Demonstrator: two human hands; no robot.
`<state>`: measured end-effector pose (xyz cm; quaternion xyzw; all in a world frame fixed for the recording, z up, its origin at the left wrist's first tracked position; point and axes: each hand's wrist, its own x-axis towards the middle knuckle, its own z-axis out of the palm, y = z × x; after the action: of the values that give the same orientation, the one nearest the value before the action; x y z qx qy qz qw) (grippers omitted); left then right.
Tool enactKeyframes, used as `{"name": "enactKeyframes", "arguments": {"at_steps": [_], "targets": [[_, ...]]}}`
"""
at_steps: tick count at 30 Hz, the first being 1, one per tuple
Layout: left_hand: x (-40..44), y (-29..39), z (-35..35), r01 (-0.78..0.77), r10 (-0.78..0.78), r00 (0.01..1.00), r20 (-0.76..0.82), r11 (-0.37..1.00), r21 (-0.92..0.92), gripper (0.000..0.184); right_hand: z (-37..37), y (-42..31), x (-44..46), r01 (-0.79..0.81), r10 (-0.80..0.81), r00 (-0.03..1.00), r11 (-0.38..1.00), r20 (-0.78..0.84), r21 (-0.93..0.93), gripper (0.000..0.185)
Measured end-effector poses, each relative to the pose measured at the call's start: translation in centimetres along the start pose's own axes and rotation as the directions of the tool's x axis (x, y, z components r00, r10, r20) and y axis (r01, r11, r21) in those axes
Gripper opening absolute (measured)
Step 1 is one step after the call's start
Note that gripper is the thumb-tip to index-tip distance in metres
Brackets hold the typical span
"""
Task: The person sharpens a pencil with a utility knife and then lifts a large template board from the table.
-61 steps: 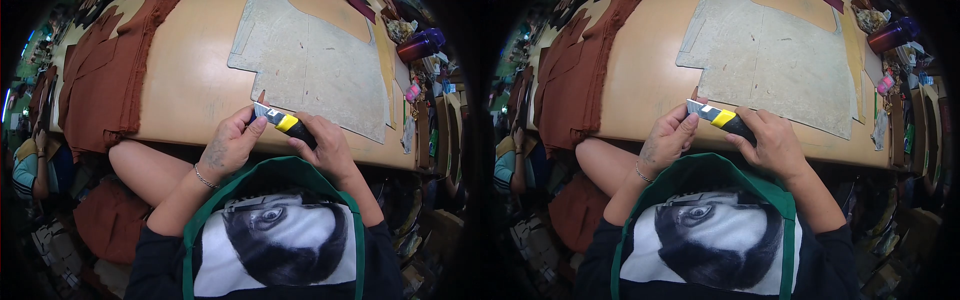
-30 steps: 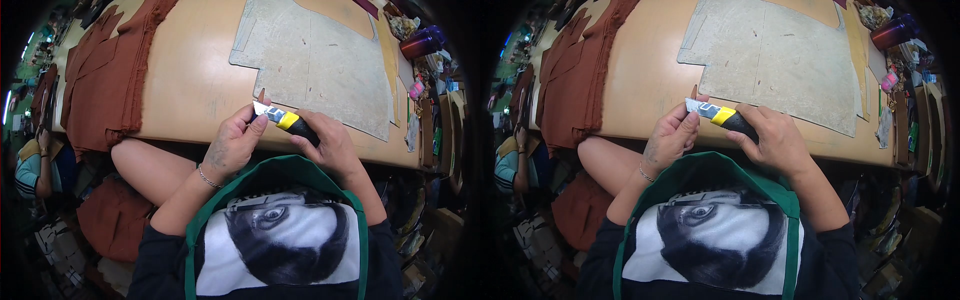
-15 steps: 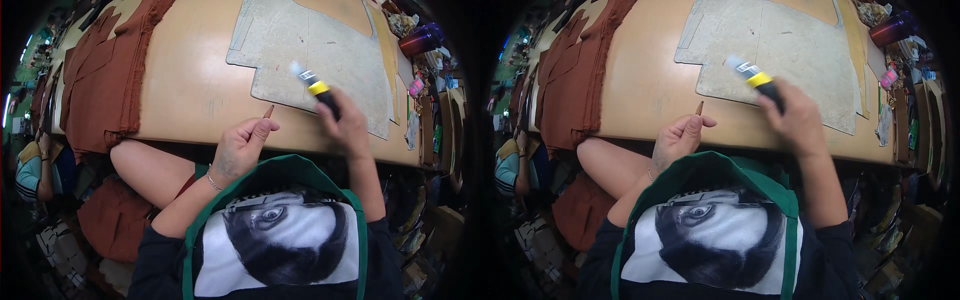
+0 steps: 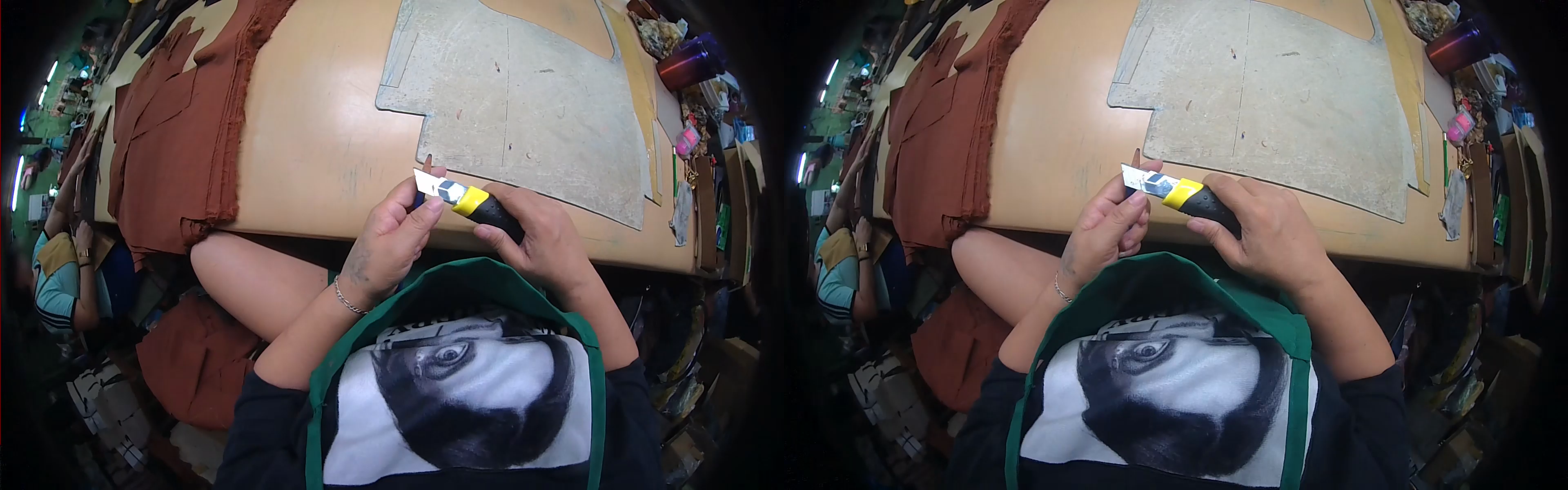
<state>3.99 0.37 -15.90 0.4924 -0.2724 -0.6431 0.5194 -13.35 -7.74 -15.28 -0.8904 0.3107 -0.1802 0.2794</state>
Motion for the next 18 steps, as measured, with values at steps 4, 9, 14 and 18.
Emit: {"name": "enactKeyframes", "arguments": {"at_steps": [4, 9, 14, 18], "targets": [[0.1, -0.3, 0.1, -0.038, 0.040, 0.999, -0.013, 0.987, 0.159, 0.034, -0.4, -0.2, 0.0, -0.006, 0.006, 1.000, 1.000, 0.015, -0.003, 0.037], [0.1, -0.9, 0.0, -0.063, 0.067, 0.998, -0.011, 0.979, 0.193, 0.035, -0.3, -0.2, -0.1, -0.002, 0.003, 1.000, 1.000, 0.031, -0.029, 0.036], [0.2, -1.2, 0.0, -0.087, 0.092, 0.996, -0.015, 0.971, 0.221, 0.035, -0.2, 0.0, -0.1, 0.010, -0.008, 0.999, 0.999, 0.043, -0.044, 0.036], [0.2, -1.2, 0.0, -0.085, 0.091, 0.996, -0.017, 0.974, 0.211, 0.034, -0.2, 0.1, -0.2, 0.009, -0.007, 0.999, 0.999, 0.041, -0.051, 0.036]]}}
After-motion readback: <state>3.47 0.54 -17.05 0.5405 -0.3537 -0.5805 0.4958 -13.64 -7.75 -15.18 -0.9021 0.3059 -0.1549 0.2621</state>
